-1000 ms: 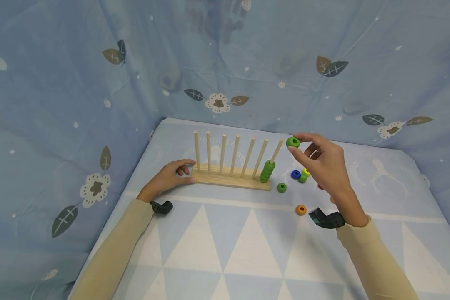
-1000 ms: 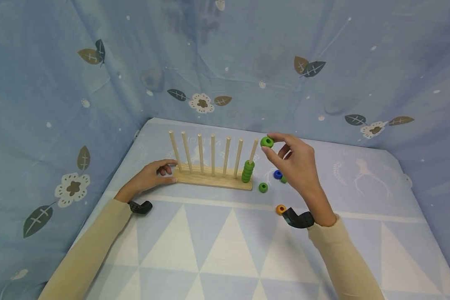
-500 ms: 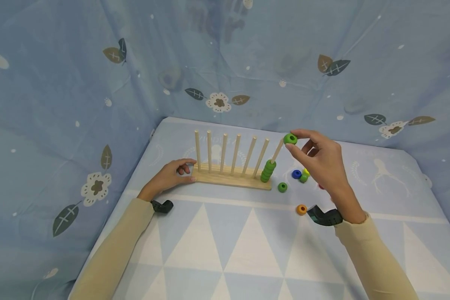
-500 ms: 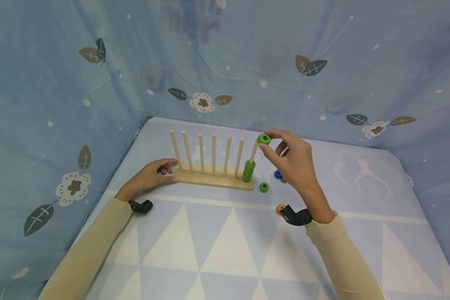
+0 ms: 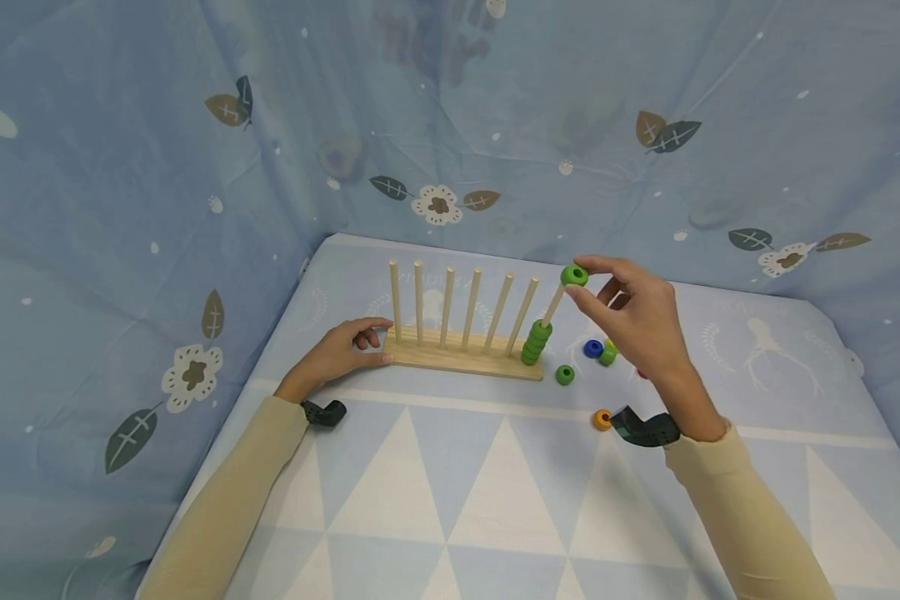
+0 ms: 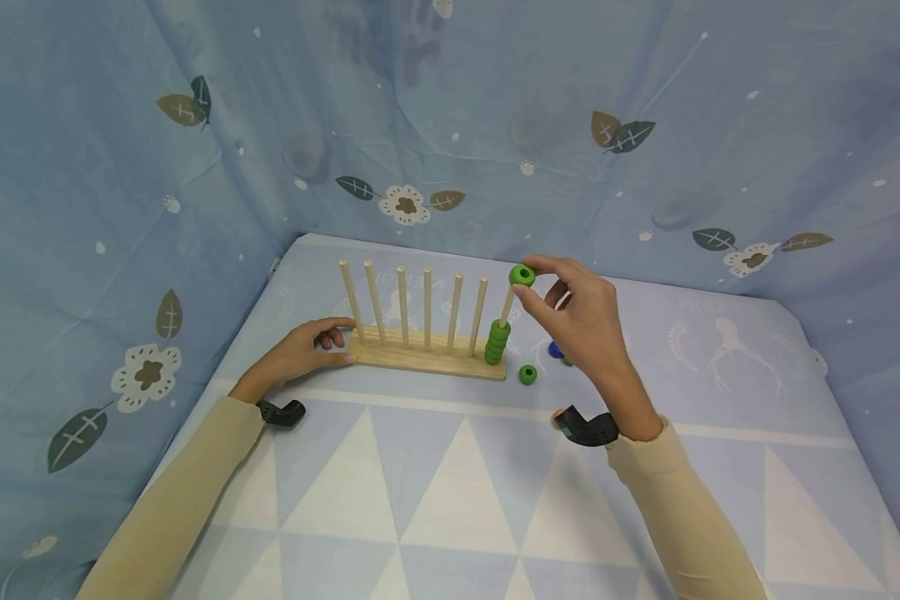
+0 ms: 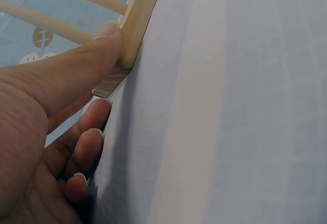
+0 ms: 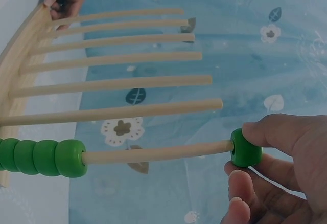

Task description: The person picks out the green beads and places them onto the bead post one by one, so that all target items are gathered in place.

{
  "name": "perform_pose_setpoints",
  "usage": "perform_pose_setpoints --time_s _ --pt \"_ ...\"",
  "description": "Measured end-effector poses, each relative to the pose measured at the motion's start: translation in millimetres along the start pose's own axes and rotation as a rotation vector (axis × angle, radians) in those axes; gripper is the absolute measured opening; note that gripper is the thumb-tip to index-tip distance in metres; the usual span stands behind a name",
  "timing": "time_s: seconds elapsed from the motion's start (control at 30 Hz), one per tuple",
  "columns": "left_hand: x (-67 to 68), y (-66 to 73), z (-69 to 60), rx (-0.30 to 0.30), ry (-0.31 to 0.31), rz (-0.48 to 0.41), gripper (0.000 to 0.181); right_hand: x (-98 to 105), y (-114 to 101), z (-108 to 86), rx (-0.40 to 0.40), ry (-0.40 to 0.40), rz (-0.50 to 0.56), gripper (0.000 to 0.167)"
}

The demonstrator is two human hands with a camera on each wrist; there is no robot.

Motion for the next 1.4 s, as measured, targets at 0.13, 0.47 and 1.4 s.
perform_pose_setpoints --time_s 0.13,0.47,1.4 --pt "-0.1 -1.4 -0.1 0.001 0.002 -0.004 0.064 -0.6 -0.8 1.5 -0.003 -0.015 0.002 0.037" --pt "-0.1 -1.2 -0.2 -0.007 0.006 0.005 0.065 -4.7 -1.5 2.6 0.004 -0.039 0.007 0.037" --pt "0.8 -1.9 0.2 -0.023 0.005 0.014 0.066 -10.2 5.7 2.8 -0.050 -0.084 0.006 0.035"
Point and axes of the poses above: each hand's wrist, its own z-axis towards the middle knuckle, its own x-axis out of the back of the hand, y = z × x, the point moved 4 cm from there along z, towards the middle knuckle, and after that the axes turned 9 degrees about -x, right-handed, at the moved point
